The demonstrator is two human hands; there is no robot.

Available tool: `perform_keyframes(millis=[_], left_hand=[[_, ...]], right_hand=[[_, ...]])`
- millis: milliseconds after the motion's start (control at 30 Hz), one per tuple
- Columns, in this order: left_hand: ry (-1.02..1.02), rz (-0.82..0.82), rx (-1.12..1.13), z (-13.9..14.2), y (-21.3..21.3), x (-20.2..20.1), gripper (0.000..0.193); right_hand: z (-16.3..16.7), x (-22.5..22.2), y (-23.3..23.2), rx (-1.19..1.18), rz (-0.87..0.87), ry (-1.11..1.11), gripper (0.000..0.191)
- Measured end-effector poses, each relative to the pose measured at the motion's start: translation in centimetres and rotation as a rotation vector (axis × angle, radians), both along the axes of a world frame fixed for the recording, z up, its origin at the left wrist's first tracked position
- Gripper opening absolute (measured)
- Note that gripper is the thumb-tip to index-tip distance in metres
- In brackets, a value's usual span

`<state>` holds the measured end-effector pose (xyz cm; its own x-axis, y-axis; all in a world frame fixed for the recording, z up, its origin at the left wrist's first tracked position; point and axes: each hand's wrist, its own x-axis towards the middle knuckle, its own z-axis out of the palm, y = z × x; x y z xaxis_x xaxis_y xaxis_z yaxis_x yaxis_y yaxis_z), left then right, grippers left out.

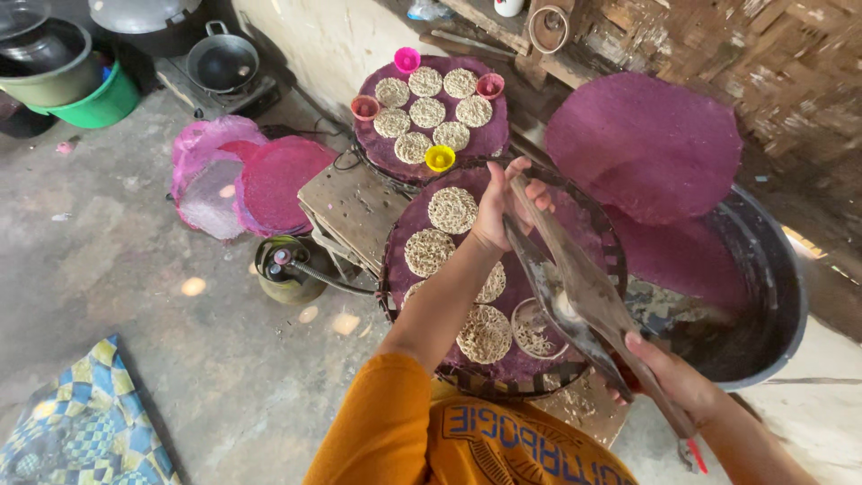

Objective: The person lines a round tray with a pink mesh cloth, scoops rice dough from a basin with a knife, and loads it into a wooden lever press. They operate the press to extrude dough into round noodle discs on the cloth, then arrange the finished discs on trays alongside others.

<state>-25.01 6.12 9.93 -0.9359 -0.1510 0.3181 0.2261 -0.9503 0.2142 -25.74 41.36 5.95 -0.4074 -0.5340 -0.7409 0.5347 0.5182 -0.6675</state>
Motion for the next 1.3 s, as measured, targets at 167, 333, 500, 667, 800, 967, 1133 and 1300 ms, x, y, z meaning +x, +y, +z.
perform_keyframes(millis=[167,333,500,667,800,967,1133,1300], left_hand=[[-0.034,-0.002,0.005,1.1,-0.2,-1.4,0.064],[-0.033,-0.020,0.044,0.5,2.0,-2.3,0.062],[-0.137,-0.058,0.041,-1.6,3.7,-1.6,0.061],[-0.262,-0.051,0.030,-3.2,3.3,0.2,0.060],[-0.261,-0.027,0.014,-3.3,1.6,1.0,0.060],[-0.283,0.023,-0.004,-2.4,0.4,0.6,0.061],[-0.303,0.002,0.022,-2.9,1.4,0.3,0.060],[-0.203,-0.076,0.081,-3.9,2.8,0.1,0.072]], right_hand=[[1.4,-0.8,-1.2,0.031,0.041,0.148,0.065],[2.8,-0.3,0.8,0.009,0.026,0.180,0.061],[2.9,1.6,2.7,0.084,-0.030,0.196,0.056],[2.3,3.7,2.3,0.128,0.005,0.198,0.059],[1.9,4.7,-0.2,0.157,-0.009,0.218,0.057],[3.6,4.4,-2.1,0.226,0.094,0.402,0.058],[5.0,4.7,-2.1,0.365,0.053,0.390,0.055],[6.2,5.7,-0.8,0.291,0.047,0.350,0.056]])
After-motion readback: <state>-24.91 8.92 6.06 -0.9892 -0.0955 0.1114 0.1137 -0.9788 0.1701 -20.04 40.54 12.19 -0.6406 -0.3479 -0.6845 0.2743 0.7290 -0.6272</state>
